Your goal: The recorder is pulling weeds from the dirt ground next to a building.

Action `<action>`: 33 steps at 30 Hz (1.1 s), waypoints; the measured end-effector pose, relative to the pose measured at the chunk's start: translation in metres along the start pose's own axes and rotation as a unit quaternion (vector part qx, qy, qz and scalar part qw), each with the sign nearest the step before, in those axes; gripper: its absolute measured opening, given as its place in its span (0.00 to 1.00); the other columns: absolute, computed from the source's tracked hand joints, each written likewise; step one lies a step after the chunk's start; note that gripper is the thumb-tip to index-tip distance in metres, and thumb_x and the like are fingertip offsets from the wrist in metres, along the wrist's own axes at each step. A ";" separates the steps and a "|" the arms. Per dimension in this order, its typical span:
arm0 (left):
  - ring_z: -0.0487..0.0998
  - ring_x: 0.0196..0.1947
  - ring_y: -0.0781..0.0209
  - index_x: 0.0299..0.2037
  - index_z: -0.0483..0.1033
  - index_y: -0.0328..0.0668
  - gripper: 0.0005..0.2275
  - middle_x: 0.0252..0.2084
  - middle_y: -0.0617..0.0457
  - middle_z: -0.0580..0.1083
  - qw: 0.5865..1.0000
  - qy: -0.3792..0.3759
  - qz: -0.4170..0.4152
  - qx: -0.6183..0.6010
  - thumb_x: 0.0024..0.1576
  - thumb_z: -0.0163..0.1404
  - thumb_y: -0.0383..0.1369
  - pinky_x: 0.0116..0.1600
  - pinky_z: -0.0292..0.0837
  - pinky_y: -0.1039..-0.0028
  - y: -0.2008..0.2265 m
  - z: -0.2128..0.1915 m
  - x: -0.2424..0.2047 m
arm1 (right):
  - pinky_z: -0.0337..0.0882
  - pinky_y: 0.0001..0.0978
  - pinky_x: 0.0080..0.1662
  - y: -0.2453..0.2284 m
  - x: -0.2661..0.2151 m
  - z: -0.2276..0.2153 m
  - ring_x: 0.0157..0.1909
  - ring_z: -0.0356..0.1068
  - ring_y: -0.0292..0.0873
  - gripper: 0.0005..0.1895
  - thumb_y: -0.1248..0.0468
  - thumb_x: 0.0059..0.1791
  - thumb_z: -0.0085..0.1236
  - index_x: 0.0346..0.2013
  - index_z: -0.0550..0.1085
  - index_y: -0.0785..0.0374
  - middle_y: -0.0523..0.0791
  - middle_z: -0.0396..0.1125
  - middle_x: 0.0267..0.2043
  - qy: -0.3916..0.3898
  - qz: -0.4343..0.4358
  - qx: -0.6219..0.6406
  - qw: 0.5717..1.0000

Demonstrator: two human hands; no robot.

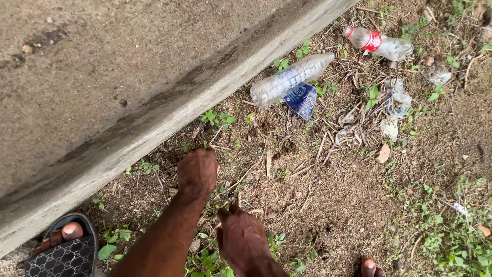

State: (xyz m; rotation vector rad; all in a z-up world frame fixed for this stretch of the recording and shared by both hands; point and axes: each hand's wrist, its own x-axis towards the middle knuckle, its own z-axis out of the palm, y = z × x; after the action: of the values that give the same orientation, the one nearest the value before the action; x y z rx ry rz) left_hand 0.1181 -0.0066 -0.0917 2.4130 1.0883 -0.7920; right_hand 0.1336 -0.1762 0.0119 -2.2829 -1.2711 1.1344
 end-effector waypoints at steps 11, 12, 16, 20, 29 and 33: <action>0.77 0.27 0.59 0.38 0.78 0.38 0.08 0.32 0.46 0.77 0.996 0.076 0.047 -0.014 0.61 0.53 0.35 0.31 0.80 0.69 -0.001 0.008 0.002 | 0.79 0.35 0.30 0.019 0.001 -0.015 0.28 0.74 0.45 0.11 0.70 0.50 0.54 0.46 0.78 0.63 0.54 0.74 0.43 -0.017 0.094 0.056 0.994; 0.77 0.27 0.59 0.38 0.78 0.38 0.08 0.32 0.46 0.77 0.996 0.075 0.049 -0.012 0.61 0.53 0.35 0.31 0.80 0.69 -0.001 0.007 -0.002 | 0.79 0.35 0.30 0.018 0.005 -0.022 0.28 0.74 0.45 0.11 0.70 0.50 0.54 0.46 0.78 0.63 0.54 0.74 0.43 -0.016 0.096 0.058 0.994; 0.77 0.29 0.59 0.39 0.78 0.39 0.06 0.34 0.48 0.78 0.988 0.107 0.060 -0.094 0.57 0.55 0.33 0.34 0.80 0.68 -0.003 -0.006 -0.024 | 0.77 0.33 0.27 0.023 0.025 -0.037 0.25 0.73 0.42 0.09 0.70 0.51 0.52 0.42 0.79 0.62 0.51 0.76 0.41 0.011 0.142 0.062 0.988; 0.78 0.27 0.58 0.41 0.78 0.36 0.07 0.35 0.45 0.78 0.978 0.123 0.064 -0.154 0.57 0.54 0.31 0.32 0.82 0.67 -0.005 -0.005 -0.051 | 0.77 0.28 0.24 0.043 0.053 -0.029 0.23 0.73 0.37 0.08 0.68 0.51 0.53 0.38 0.80 0.59 0.48 0.76 0.36 0.098 0.148 0.071 0.982; 0.79 0.27 0.61 0.37 0.79 0.38 0.06 0.35 0.47 0.79 0.980 0.020 0.016 -0.197 0.59 0.53 0.33 0.36 0.81 0.69 -0.011 0.000 -0.107 | 0.72 0.28 0.24 0.036 0.119 -0.021 0.21 0.68 0.37 0.08 0.64 0.53 0.54 0.34 0.80 0.57 0.45 0.75 0.30 0.135 0.173 0.033 0.975; 0.79 0.28 0.59 0.39 0.78 0.39 0.08 0.35 0.47 0.78 0.982 -0.021 0.011 -0.188 0.60 0.53 0.36 0.36 0.81 0.67 -0.016 -0.013 -0.127 | 0.73 0.27 0.24 0.035 0.128 -0.012 0.21 0.68 0.36 0.07 0.66 0.52 0.54 0.34 0.80 0.57 0.45 0.75 0.29 0.139 0.160 0.056 0.976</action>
State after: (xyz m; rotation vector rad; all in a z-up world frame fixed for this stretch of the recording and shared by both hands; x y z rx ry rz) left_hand 0.0417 -0.0605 -0.0030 2.0775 1.0828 -0.5671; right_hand 0.2020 -0.0907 -0.0639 -2.5088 -0.7370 0.9095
